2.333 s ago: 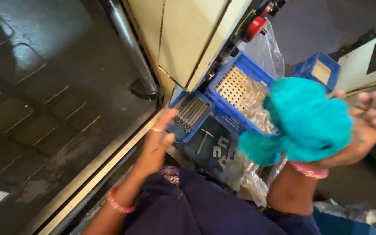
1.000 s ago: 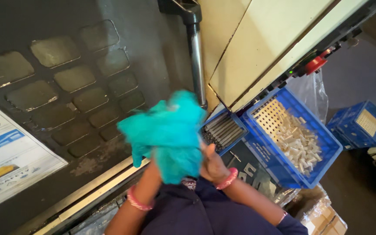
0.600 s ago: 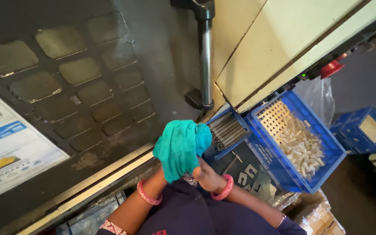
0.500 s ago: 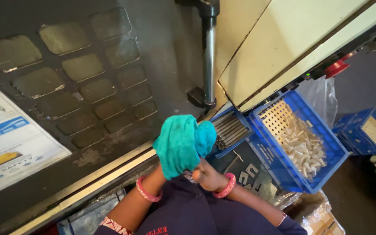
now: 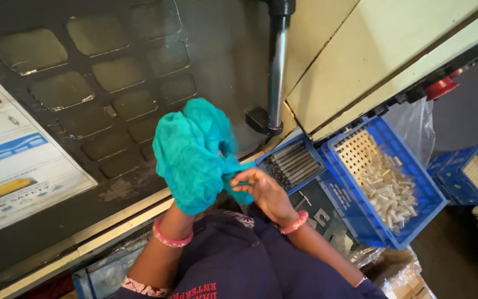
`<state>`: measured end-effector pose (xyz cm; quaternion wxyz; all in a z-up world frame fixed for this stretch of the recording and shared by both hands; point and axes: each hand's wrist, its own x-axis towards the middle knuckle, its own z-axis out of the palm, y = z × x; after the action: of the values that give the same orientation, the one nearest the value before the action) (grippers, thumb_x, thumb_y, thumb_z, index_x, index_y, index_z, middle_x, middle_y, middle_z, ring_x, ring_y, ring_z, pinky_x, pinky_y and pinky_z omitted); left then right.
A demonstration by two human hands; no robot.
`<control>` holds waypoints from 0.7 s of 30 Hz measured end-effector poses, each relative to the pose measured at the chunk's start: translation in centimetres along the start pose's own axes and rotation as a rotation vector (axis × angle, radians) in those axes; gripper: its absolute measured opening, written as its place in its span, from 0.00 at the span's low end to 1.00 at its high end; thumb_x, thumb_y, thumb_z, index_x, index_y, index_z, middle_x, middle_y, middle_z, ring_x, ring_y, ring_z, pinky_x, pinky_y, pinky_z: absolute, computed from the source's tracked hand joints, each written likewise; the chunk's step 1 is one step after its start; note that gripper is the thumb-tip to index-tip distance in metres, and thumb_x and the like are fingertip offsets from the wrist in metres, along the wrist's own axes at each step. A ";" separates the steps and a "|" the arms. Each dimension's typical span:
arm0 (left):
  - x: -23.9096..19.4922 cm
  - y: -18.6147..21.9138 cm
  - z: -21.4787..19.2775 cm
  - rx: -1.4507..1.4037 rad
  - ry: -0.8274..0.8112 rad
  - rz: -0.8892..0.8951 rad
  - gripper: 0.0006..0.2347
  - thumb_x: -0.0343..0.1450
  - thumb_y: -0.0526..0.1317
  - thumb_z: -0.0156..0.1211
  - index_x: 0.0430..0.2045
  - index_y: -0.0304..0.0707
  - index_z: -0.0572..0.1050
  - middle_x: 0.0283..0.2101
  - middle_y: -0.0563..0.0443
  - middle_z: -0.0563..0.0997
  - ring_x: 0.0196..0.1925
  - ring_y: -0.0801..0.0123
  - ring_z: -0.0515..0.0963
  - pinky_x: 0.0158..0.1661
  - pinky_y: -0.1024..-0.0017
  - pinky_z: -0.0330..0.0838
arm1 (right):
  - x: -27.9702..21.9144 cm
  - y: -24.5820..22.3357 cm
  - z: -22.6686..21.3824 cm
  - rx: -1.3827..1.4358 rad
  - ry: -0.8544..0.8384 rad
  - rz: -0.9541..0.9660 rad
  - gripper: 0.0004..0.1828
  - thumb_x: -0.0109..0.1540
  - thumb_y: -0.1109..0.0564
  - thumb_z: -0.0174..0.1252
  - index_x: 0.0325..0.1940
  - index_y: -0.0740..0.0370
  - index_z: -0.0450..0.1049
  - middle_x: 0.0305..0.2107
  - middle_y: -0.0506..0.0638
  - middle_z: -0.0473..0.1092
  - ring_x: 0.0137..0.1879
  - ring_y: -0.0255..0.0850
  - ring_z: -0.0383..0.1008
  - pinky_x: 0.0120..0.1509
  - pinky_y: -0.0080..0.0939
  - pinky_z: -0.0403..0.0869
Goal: The person opens the CNC machine door, removes a metal rod from the chuck, and places it into a blue crate. They then wipe the machine door with a cloth and close it. The person repeats the process of removing another metal rod and placing it into the crate.
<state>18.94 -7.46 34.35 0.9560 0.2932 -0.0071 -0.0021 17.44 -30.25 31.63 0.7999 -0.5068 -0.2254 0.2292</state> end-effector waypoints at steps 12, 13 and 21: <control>-1.8 -0.2 6.7 1.731 -0.477 0.219 0.20 0.65 0.43 0.58 0.48 0.31 0.74 0.64 0.33 0.69 0.71 0.38 0.59 0.68 0.38 0.41 | 1.4 2.5 -2.1 0.049 0.393 0.055 0.26 0.72 0.50 0.49 0.69 0.69 0.60 0.60 0.60 0.68 0.64 0.51 0.70 0.68 0.55 0.69; -1.9 -1.2 6.7 1.874 -0.490 0.230 0.20 0.65 0.43 0.58 0.48 0.30 0.74 0.64 0.33 0.69 0.71 0.38 0.59 0.68 0.38 0.40 | 1.5 2.3 -2.8 0.011 0.404 0.042 0.25 0.71 0.51 0.49 0.69 0.69 0.61 0.60 0.60 0.68 0.64 0.50 0.70 0.68 0.54 0.69; -4.2 -9.8 2.1 1.672 -0.457 0.507 0.20 0.70 0.40 0.55 0.56 0.28 0.76 0.61 0.32 0.74 0.70 0.39 0.64 0.72 0.30 0.41 | 1.0 1.9 -5.1 -0.218 0.452 0.012 0.25 0.67 0.62 0.54 0.68 0.70 0.64 0.57 0.57 0.72 0.60 0.46 0.73 0.63 0.47 0.74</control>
<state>14.73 -16.70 30.60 0.3780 0.8745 -0.2605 0.1565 21.04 -32.53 28.04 0.7693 -0.6296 -0.0611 0.0892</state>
